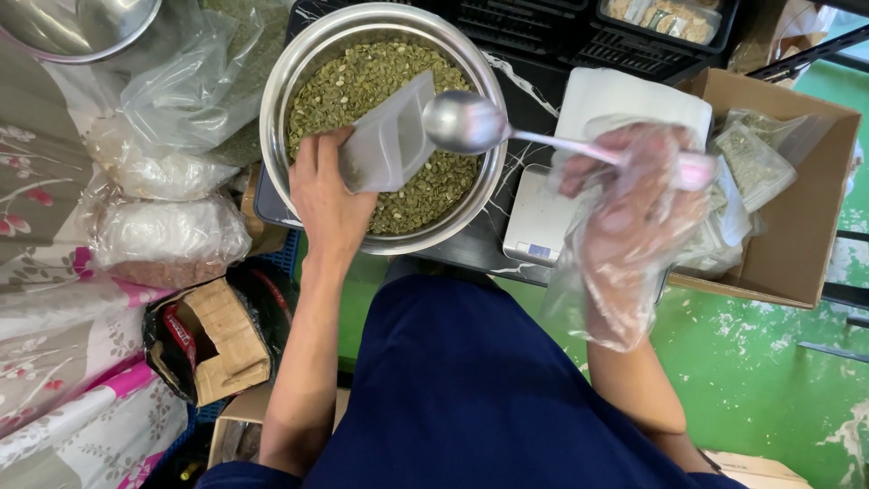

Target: The person scoops green seeds from a large metal bowl into small plastic bags using a spoon, then places each bag on a digital scale to measure the weight. The person repeats this process multiple times, adjusting the contents as needed.

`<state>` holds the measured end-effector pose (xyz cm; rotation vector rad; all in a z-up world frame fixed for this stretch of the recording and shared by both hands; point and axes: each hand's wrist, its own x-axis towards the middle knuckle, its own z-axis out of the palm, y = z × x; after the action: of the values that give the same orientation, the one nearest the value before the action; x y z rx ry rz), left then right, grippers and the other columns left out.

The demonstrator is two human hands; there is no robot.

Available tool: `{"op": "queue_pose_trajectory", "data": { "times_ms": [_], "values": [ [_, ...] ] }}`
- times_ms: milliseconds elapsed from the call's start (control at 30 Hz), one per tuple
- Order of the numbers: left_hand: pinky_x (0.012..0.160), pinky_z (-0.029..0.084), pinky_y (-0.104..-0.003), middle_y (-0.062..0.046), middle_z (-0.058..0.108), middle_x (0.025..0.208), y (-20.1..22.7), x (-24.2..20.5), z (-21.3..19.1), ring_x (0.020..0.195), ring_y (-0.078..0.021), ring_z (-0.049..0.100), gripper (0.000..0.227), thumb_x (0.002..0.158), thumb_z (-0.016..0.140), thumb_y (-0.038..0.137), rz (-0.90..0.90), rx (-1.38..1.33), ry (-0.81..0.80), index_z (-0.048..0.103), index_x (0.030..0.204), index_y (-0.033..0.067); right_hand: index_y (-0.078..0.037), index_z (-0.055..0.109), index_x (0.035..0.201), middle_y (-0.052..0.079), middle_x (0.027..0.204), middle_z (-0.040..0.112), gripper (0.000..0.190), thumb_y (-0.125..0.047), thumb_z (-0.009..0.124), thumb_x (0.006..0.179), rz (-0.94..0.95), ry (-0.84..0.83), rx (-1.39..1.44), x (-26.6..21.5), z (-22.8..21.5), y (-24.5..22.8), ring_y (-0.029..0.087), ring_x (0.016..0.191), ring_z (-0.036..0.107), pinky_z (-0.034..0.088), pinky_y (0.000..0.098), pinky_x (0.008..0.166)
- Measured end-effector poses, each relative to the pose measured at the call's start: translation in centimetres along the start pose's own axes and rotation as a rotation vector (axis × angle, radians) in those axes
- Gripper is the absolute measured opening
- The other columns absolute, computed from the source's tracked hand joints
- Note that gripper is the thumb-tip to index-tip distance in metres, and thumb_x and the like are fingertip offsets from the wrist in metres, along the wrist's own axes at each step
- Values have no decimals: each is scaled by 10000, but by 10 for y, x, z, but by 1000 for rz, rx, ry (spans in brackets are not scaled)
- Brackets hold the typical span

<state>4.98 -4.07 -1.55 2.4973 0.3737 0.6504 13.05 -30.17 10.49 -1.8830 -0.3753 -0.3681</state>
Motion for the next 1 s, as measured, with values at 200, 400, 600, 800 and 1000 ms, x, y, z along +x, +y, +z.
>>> {"op": "queue_pose_trajectory", "data": {
  "times_ms": [200,400,600,800,1000],
  "values": [
    [903,542,-656,-76,620,1163,-8,-2,-13,1114,-442,681,646,694,929,6,-168,-106,18,657,1271,117,-36,628,951,151,676,687,534,-503,430,1118,173,170,321,-10,31,63,192,563,714,617,280,512],
    [948,526,-657,-183,611,1144,-10,-3,-26,1144,-495,653,560,749,885,-16,-180,-269,-77,630,1246,6,-70,682,951,97,662,690,321,-287,514,1118,-170,-247,-588,-48,95,124,189,604,710,618,316,588],
    [988,538,-613,-175,643,1100,13,-3,-20,1136,-451,678,560,732,933,48,-216,-402,-154,655,1216,-1,-115,693,955,57,689,709,175,-225,581,1035,-358,-463,-986,-52,125,173,216,652,720,609,330,662],
    [986,547,-554,-257,720,1089,49,-14,5,1124,-460,701,626,640,997,74,-146,-616,-298,702,1187,0,40,656,1292,217,912,767,414,-200,784,980,24,-357,58,-35,40,124,338,801,770,633,408,703],
    [1075,523,-561,-122,729,1329,98,-21,50,1298,-413,637,645,783,874,-7,-24,-754,-623,699,1381,160,57,652,1344,262,1347,657,426,-163,681,980,199,-427,416,-44,-60,107,290,1062,720,640,363,858]
  ]
}}
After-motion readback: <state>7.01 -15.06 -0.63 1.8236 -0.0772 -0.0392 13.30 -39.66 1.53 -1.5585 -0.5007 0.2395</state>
